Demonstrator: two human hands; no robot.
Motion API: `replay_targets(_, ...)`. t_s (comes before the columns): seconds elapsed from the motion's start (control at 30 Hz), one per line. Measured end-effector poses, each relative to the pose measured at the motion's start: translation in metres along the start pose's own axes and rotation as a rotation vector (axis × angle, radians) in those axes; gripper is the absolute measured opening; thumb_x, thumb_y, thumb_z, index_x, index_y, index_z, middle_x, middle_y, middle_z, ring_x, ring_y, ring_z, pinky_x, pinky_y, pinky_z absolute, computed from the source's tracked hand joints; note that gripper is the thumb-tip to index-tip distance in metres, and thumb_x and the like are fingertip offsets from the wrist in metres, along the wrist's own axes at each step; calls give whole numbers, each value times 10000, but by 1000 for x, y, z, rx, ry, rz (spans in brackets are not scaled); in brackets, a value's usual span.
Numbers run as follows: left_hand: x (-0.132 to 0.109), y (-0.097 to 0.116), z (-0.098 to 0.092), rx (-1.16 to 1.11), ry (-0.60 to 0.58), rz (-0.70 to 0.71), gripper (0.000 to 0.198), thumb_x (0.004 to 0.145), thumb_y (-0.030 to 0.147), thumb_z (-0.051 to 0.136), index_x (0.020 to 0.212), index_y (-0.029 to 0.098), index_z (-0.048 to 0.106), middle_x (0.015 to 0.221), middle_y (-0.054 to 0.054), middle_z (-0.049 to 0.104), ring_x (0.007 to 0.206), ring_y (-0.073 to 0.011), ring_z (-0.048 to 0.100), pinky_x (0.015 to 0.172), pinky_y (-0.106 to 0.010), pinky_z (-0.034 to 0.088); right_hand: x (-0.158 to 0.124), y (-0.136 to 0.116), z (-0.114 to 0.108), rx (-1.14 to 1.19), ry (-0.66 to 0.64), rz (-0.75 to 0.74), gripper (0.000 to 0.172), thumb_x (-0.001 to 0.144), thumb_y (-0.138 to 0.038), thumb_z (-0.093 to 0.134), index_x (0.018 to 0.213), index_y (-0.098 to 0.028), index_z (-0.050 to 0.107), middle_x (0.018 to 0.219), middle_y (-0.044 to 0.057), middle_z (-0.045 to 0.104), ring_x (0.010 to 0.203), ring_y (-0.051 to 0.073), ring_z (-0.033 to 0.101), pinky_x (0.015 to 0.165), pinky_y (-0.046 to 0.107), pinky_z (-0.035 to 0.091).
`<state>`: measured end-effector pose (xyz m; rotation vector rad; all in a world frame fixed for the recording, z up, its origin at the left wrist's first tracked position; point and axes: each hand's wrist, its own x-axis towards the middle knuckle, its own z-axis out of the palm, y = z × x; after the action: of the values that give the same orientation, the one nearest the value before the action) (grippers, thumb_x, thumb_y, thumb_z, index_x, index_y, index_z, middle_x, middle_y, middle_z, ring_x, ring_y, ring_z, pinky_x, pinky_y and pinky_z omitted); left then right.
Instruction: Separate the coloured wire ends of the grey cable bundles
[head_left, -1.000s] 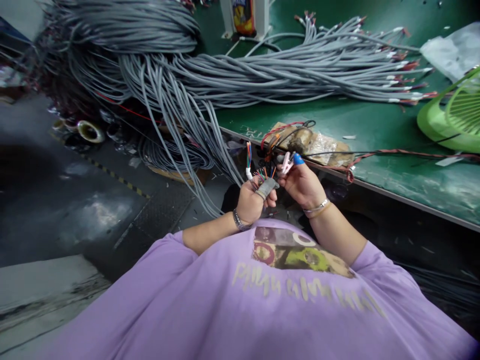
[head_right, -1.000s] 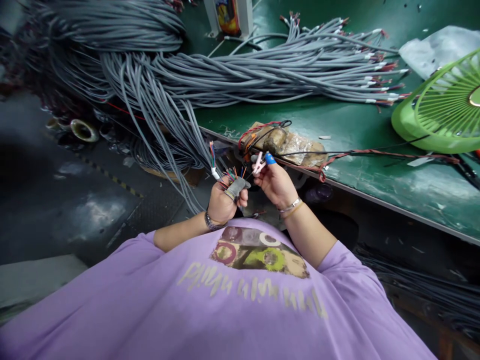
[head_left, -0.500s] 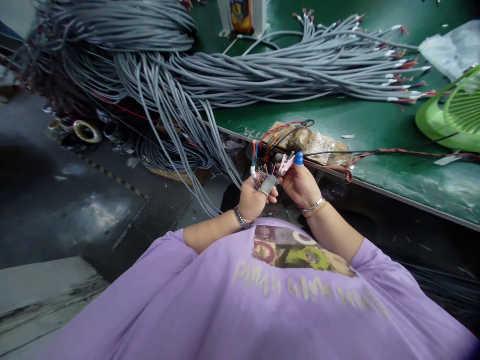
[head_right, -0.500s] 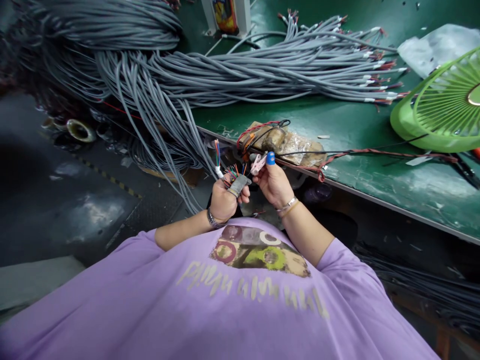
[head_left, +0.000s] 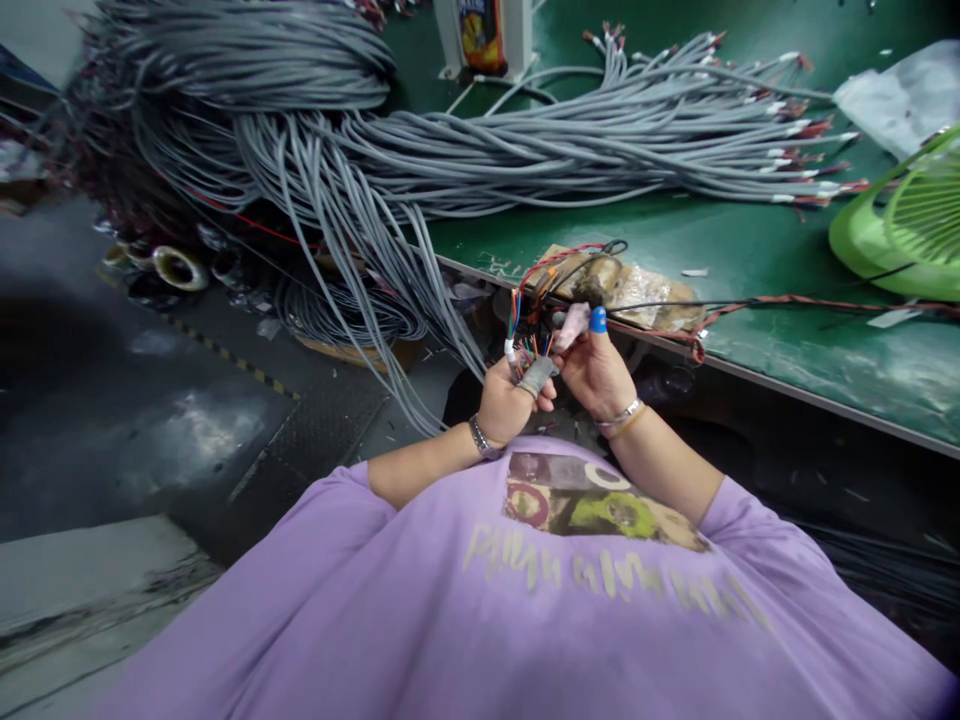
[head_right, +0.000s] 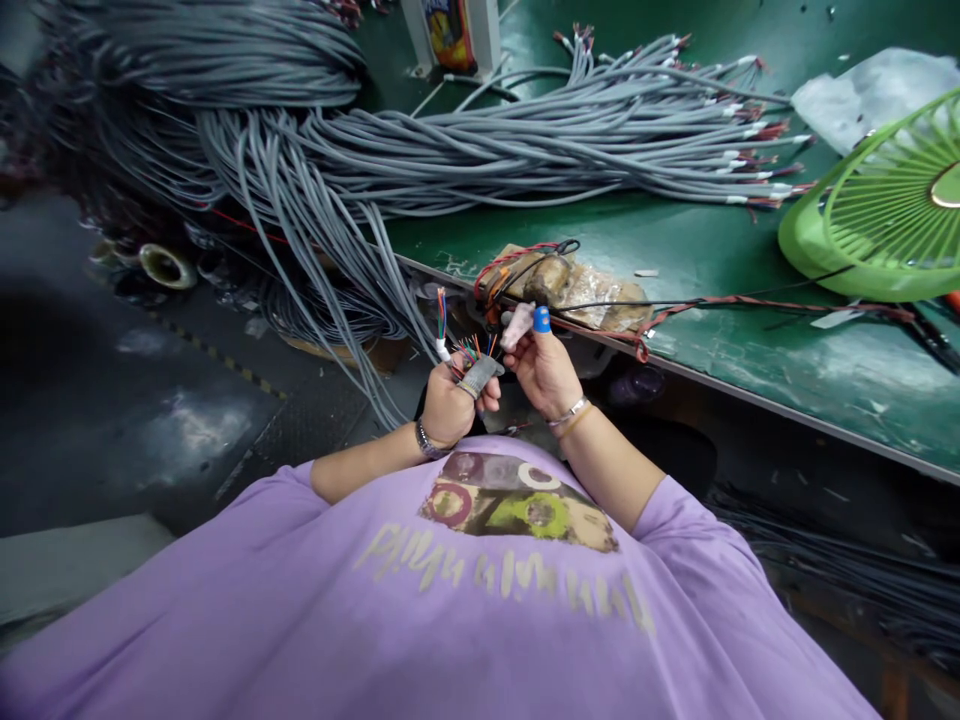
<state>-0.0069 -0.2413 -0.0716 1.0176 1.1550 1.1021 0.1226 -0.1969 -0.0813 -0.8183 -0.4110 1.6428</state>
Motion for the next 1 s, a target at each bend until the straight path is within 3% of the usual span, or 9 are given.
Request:
replay_targets(0.2, -8, -4, -10, -22, -17, -5, 478, 763, 633, 705, 779, 166, 604, 582, 13, 657, 409, -75, 572, 381, -174, 369, -8, -3, -11, -32, -21, 75, 501, 785, -732, 657, 770, -234, 609, 687, -21, 626, 580, 101, 547, 519, 219, 444)
replay_targets(0.37, -10, -6, -14, -55, -8, -24, 477, 756, 632, 711, 763, 168, 599, 577, 16, 652, 404, -72, 564, 379, -174, 371, -16, -2, -23, -65, -113, 164, 378, 687, -519, 830, 785, -209, 636, 741, -16, 662, 601, 91, 548, 547, 216, 457)
replay_targets(0.53, -11, -8, -14, -54, -23, -39, 475, 762, 627, 706, 735, 169, 583, 573, 16, 649, 402, -67, 560, 381, -174, 363, -30, 1, -18, -257, -231, 67, 403, 603, -485, 895, 708, -188, 644, 662, -17, 621, 570, 90, 504, 549, 237, 424)
replay_targets(0.73, -13, -5, -9, -47, -88, -84, 496, 722, 632, 740, 713, 170, 559, 575, 7, 649, 423, -83, 584, 391, -181, 369, -41, 1, -10, -372, -115, -91, 300, 623, -402, 895, 714, -203, 689, 621, -40, 576, 528, 83, 422, 517, 250, 359)
replay_targets(0.83, -12, 0, -5, -118, -102, -106, 507, 705, 640, 751, 771, 166, 584, 639, -22, 691, 511, -122, 656, 459, -202, 448, -43, -2, -12, -370, -73, -142, 272, 630, -380, 883, 724, -203, 700, 611, -39, 577, 526, 85, 420, 522, 256, 355)
replay_targets(1.0, -7, 7, -5, -276, 51, -14, 471, 823, 603, 664, 1012, 172, 643, 933, -81, 762, 886, -183, 754, 726, -258, 566, -47, -22, -30, -345, 94, -196, 205, 634, -267, 836, 767, -177, 710, 639, -29, 623, 516, 60, 405, 491, 239, 301)
